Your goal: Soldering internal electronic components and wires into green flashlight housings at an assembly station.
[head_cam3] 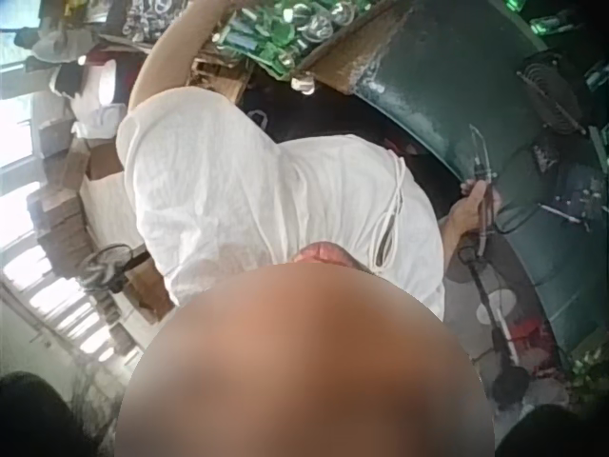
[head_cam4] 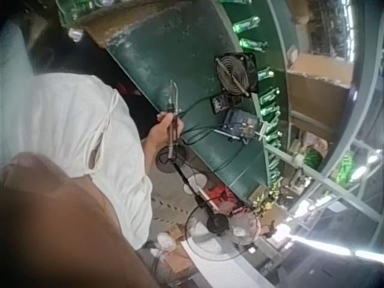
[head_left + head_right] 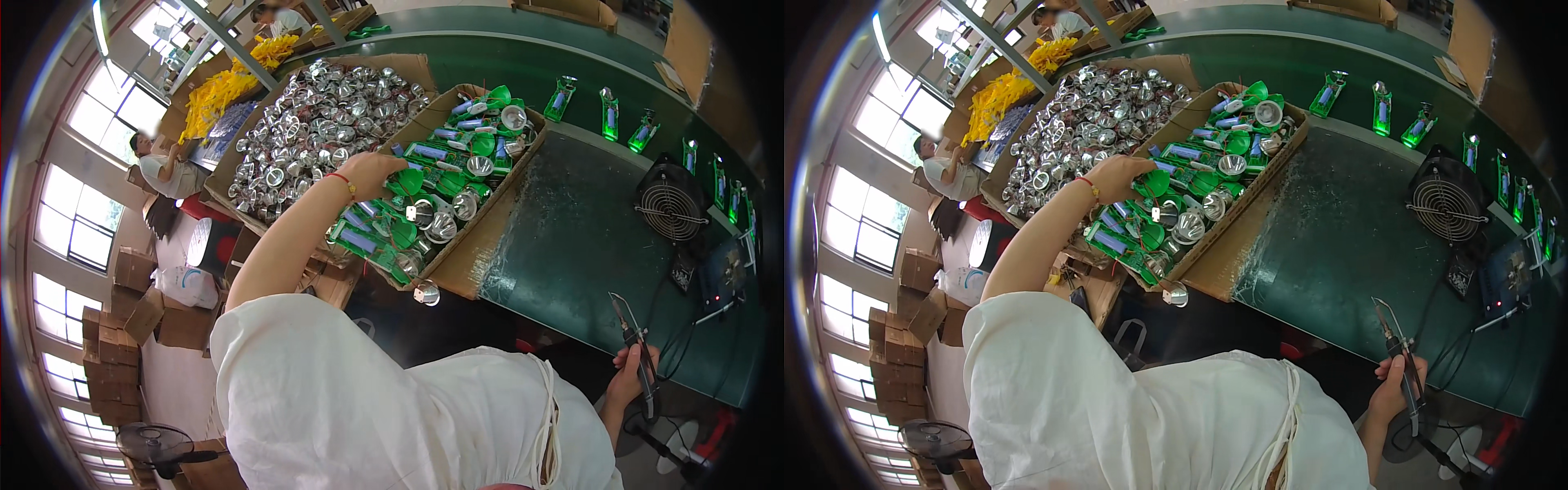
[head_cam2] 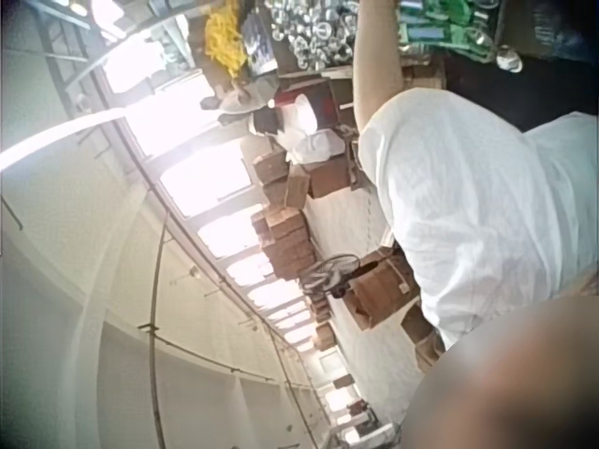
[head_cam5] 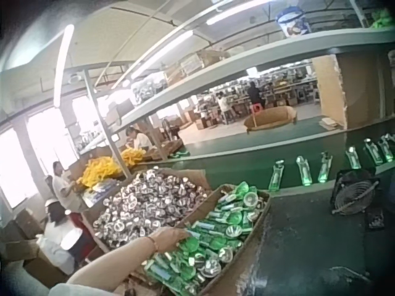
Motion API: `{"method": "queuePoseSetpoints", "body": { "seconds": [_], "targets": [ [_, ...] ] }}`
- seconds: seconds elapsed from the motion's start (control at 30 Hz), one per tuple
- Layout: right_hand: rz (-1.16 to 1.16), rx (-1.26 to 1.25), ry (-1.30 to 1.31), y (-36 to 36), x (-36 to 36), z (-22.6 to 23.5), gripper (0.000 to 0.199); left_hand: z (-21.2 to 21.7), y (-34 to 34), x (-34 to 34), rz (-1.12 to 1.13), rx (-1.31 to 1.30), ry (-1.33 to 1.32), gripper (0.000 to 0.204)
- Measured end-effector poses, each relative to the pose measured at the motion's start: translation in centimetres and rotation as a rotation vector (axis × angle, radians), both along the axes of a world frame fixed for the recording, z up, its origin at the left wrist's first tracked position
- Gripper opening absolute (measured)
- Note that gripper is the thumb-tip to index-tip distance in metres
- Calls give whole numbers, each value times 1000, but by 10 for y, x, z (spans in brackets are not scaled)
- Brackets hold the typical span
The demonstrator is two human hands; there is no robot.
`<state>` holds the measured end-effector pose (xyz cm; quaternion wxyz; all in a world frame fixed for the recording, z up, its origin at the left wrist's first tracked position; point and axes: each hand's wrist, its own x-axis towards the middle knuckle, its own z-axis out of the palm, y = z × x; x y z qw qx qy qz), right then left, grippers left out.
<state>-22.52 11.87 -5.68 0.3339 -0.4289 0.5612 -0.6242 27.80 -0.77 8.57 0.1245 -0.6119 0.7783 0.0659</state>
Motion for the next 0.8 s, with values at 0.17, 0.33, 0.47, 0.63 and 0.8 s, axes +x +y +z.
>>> {"method": "queuePoseSetpoints", "body": {
  "seconds": [0.17,0.33,0.47,0.63,0.8],
  "targets": [
    [-37,1,13,4,-12,1,16,15,-14,-9,-50,-26,11,50],
    [-93,36,34,1,-17,5,12,70,-18,-61,-167,-182,227,39],
    [-204,13,-56,2,-38,-1,11,61,-50,-181,-358,-52,172,35],
    [-241,14,-67,10,-41,14,14,-36,-72,-290,-451,34,133,32],
    [-248,66,-56,23,-43,16,13,-80,-62,-311,-481,-311,188,53]
  ]
}}
